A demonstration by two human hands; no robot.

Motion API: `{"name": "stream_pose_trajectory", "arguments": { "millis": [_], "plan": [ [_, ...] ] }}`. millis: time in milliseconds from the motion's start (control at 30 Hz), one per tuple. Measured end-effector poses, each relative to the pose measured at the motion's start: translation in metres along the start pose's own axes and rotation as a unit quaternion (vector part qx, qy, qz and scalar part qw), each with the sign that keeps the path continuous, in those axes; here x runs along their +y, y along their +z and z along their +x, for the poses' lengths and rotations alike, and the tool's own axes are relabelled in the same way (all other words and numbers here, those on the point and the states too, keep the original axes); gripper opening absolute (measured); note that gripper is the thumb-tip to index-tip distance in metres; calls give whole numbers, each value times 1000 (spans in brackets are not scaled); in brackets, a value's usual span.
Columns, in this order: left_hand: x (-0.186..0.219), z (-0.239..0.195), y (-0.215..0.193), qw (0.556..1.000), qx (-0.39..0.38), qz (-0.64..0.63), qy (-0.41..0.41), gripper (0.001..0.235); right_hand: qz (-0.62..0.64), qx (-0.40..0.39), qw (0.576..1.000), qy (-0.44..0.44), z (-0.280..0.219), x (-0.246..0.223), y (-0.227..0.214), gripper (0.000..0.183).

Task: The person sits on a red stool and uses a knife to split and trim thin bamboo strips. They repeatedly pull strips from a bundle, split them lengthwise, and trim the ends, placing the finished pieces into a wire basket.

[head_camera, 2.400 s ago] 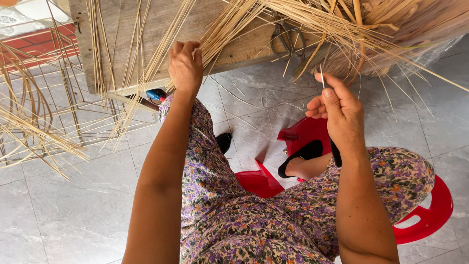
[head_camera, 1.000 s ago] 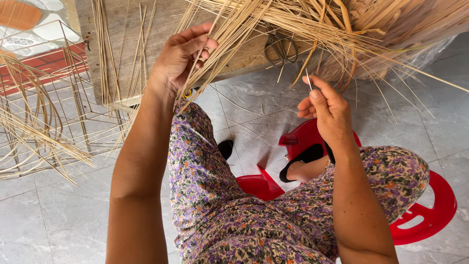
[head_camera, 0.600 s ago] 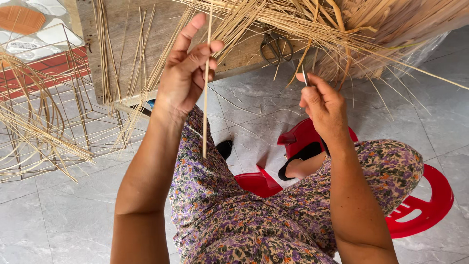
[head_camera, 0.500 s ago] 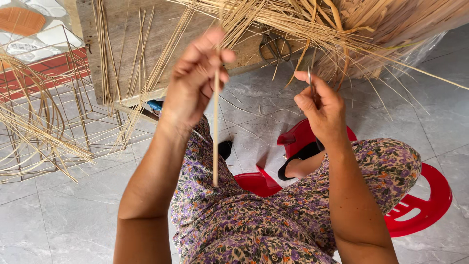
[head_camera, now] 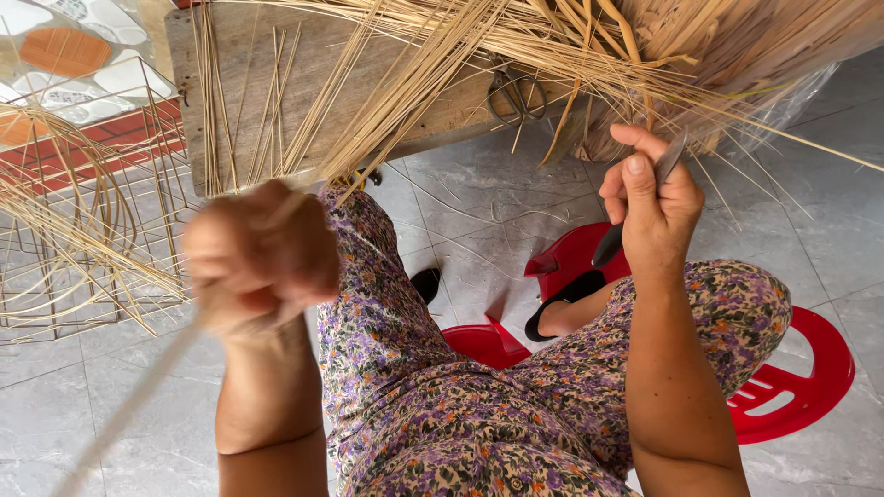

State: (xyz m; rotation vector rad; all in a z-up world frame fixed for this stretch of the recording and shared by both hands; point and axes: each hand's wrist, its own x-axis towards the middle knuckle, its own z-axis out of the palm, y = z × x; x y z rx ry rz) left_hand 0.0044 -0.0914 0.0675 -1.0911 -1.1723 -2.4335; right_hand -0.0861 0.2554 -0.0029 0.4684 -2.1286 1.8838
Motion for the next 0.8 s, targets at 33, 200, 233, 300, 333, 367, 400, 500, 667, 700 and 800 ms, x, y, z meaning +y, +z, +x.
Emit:
{"name": "stream_pose_trajectory", "arguments": {
  "millis": [33,200,233,300,333,367,400,500,667,700,800],
  "plan": [
    [11,0,1,999,-6,4,34,11,17,-3,1000,-1,-1,2,-1,33],
    [38,-5,20,967,63,176,173,7,32,-18,999,3,1,5,-4,45],
    [35,-9,24,943,108,253,188,3,27,-20,999,18,1,5,-3,48],
    [26,-15,31,907,181,356,130,3,18,-24,998,50,1,4,-2,54],
    [20,-19,32,906,161,386,63,3,11,-39,998,54,2,4,-2,58],
    [2,-17,29,917,160,365,13,4,4,-53,997,58,4,4,-2,63],
    [-15,-16,26,924,159,345,-38,7,-3,-67,996,61,4,5,-1,67],
    [-65,-8,21,883,93,457,-57,15,12,-100,993,62,2,4,8,72],
    [-120,2,19,826,85,556,-37,22,55,-144,988,-2,-5,-10,14,62],
    [-131,3,20,818,85,567,-48,23,79,-154,985,-16,-6,-14,16,61],
    [-157,-1,19,801,72,590,-69,25,158,-219,962,-30,-9,-29,20,75]
  ]
}}
